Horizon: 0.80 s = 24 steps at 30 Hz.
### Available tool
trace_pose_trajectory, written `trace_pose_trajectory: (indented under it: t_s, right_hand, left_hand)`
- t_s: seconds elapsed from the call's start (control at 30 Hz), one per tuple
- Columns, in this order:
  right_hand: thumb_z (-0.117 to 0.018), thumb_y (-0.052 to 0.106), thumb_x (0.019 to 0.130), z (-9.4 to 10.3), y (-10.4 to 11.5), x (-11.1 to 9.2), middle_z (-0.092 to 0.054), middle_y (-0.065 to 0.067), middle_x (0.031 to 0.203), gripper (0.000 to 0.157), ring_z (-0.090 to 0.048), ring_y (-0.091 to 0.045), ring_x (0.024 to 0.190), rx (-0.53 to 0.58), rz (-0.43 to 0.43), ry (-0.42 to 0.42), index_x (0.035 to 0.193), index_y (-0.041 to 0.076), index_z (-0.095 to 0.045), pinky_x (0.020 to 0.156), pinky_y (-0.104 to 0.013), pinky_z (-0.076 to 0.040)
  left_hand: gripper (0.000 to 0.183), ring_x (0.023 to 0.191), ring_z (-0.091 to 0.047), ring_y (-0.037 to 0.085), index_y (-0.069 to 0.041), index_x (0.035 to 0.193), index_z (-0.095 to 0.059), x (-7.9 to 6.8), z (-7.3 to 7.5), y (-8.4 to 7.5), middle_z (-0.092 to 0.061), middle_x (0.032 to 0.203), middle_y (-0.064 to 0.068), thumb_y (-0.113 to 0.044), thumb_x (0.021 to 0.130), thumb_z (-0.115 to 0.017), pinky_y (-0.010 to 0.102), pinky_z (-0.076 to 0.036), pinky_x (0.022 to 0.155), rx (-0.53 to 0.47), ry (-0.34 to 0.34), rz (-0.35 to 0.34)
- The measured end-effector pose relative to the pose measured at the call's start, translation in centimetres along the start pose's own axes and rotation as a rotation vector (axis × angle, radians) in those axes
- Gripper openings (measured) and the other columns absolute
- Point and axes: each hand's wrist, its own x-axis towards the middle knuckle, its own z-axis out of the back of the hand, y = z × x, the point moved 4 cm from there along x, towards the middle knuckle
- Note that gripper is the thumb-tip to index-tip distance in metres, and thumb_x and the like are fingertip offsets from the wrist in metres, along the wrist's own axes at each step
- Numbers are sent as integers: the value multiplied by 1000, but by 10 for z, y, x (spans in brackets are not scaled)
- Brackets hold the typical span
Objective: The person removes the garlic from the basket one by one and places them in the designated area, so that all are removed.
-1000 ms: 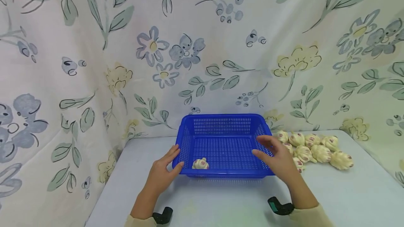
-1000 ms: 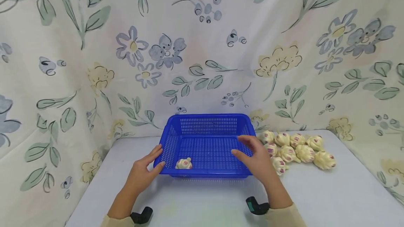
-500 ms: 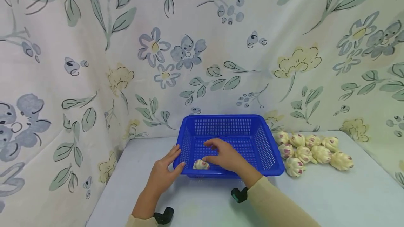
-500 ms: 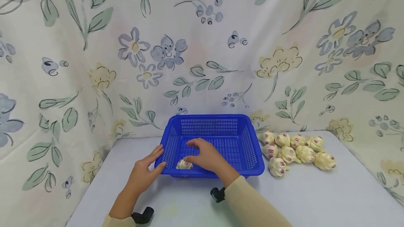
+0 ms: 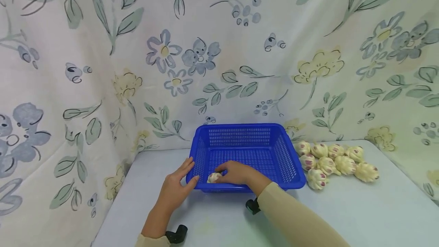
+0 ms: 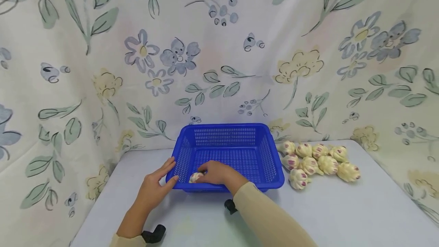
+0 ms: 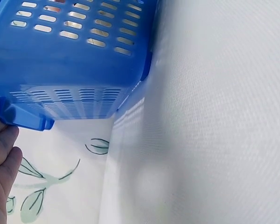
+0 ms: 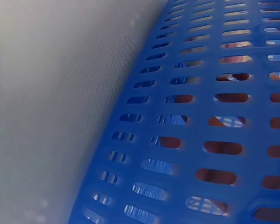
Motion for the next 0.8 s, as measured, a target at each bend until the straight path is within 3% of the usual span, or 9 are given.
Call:
trace_pose_trajectory:
  t_s: [0.3,0.6,0.8]
  right_hand:
    - [-66,28,93,0,2,1,-65,-1,126,26,-56,-26,122,41,45,47,118,21,-66,109,-53,-42]
    - [-61,21,96,-3,3,1,-56,0,142,37,-44,-28,139,15,54,100,133,26,-63,115,-57,-34]
    - [-63,18,93,-1,1,1,-60,-1,136,35,-51,-26,131,38,58,88,128,22,-65,112,-54,-38]
  left_hand:
    - [54,138,-45,21,-10,140,-56,0,-1,3,-46,151,-3,-34,92,-69,43,-42,106,6,27,38]
    - [55,137,-47,24,-8,139,-57,0,-2,2,-48,150,-1,-32,91,-71,43,-43,105,15,11,16]
    - [55,138,-46,21,-9,139,-57,0,-2,4,-47,150,-3,-32,92,-70,42,-43,105,13,21,28]
